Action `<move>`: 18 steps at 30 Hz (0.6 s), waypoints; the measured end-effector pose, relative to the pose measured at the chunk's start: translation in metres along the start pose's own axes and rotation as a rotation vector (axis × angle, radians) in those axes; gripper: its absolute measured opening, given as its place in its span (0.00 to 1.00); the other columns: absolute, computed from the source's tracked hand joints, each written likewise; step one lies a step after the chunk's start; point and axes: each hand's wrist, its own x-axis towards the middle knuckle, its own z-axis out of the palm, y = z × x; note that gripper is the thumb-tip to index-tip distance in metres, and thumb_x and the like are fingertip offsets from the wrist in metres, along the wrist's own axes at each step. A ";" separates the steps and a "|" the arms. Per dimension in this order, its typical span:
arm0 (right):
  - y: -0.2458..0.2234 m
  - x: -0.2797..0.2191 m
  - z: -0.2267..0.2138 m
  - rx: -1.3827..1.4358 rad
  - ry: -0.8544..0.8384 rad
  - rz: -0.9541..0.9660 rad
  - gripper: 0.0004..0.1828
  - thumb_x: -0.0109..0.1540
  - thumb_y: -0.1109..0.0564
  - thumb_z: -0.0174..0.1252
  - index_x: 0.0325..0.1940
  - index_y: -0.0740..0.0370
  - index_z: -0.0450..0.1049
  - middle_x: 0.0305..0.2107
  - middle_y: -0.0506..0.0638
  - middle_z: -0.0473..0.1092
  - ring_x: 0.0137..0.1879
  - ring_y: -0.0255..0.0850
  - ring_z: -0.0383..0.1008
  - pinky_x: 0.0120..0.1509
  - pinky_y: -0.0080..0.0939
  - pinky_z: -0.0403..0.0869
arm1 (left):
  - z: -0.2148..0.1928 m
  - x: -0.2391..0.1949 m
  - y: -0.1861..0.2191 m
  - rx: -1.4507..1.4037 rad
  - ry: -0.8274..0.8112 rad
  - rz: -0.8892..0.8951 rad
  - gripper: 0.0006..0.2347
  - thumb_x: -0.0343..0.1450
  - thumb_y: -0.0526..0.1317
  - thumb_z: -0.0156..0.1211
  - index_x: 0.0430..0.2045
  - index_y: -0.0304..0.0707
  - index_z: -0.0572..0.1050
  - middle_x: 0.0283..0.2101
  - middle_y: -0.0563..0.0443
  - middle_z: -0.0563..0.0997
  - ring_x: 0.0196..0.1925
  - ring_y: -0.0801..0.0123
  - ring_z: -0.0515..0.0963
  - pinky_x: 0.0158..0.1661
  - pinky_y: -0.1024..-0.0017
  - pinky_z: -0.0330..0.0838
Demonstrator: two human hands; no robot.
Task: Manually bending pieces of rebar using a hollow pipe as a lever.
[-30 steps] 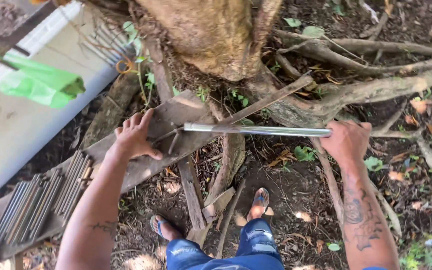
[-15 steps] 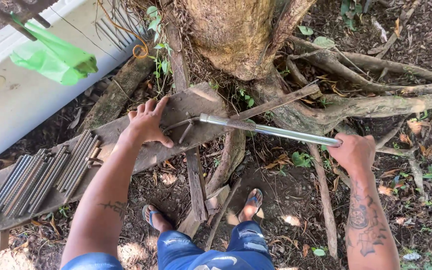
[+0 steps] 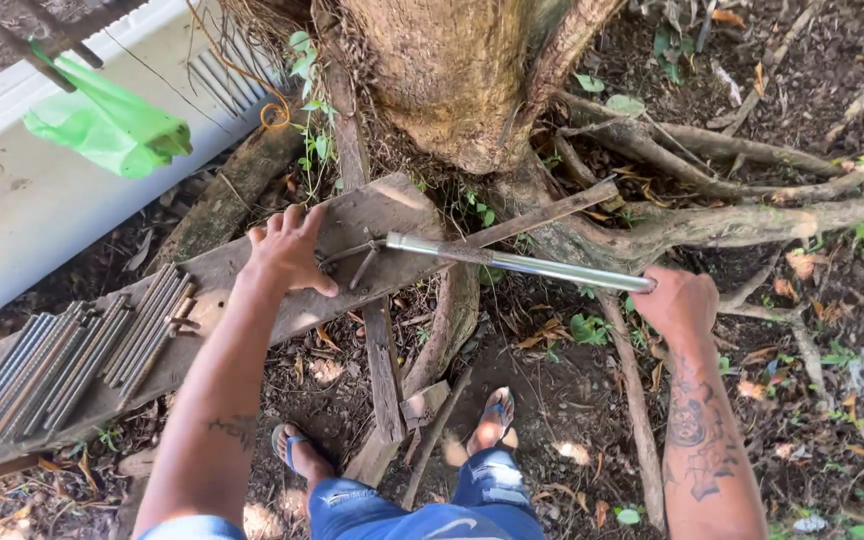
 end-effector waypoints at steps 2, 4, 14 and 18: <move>-0.001 0.002 -0.001 -0.016 0.032 0.009 0.08 0.61 0.48 0.66 0.28 0.46 0.79 0.13 0.41 0.69 0.19 0.35 0.64 0.37 0.40 0.63 | -0.014 -0.025 0.039 0.083 -0.023 -0.016 0.66 0.43 0.58 0.87 0.75 0.51 0.45 0.72 0.40 0.55 0.72 0.48 0.56 0.64 0.40 0.53; -0.007 0.000 -0.004 -0.024 0.086 0.029 0.07 0.59 0.48 0.67 0.27 0.46 0.79 0.15 0.42 0.70 0.20 0.36 0.66 0.39 0.41 0.62 | -0.031 -0.063 0.093 0.240 0.245 0.142 0.45 0.49 0.62 0.80 0.61 0.48 0.68 0.58 0.46 0.67 0.63 0.56 0.65 0.55 0.52 0.63; 0.000 -0.002 -0.012 0.054 0.109 -0.030 0.10 0.57 0.46 0.70 0.29 0.50 0.77 0.21 0.47 0.73 0.28 0.44 0.73 0.46 0.45 0.65 | 0.062 -0.023 0.347 -0.164 0.294 0.590 0.24 0.70 0.47 0.56 0.62 0.46 0.67 0.52 0.48 0.75 0.58 0.62 0.72 0.64 0.54 0.56; -0.009 -0.012 -0.016 0.023 0.057 0.021 0.10 0.57 0.47 0.69 0.30 0.51 0.77 0.24 0.48 0.75 0.31 0.45 0.75 0.47 0.47 0.65 | 0.098 -0.014 0.355 -0.130 0.614 0.659 0.15 0.71 0.39 0.55 0.51 0.41 0.70 0.45 0.48 0.75 0.51 0.61 0.74 0.58 0.60 0.61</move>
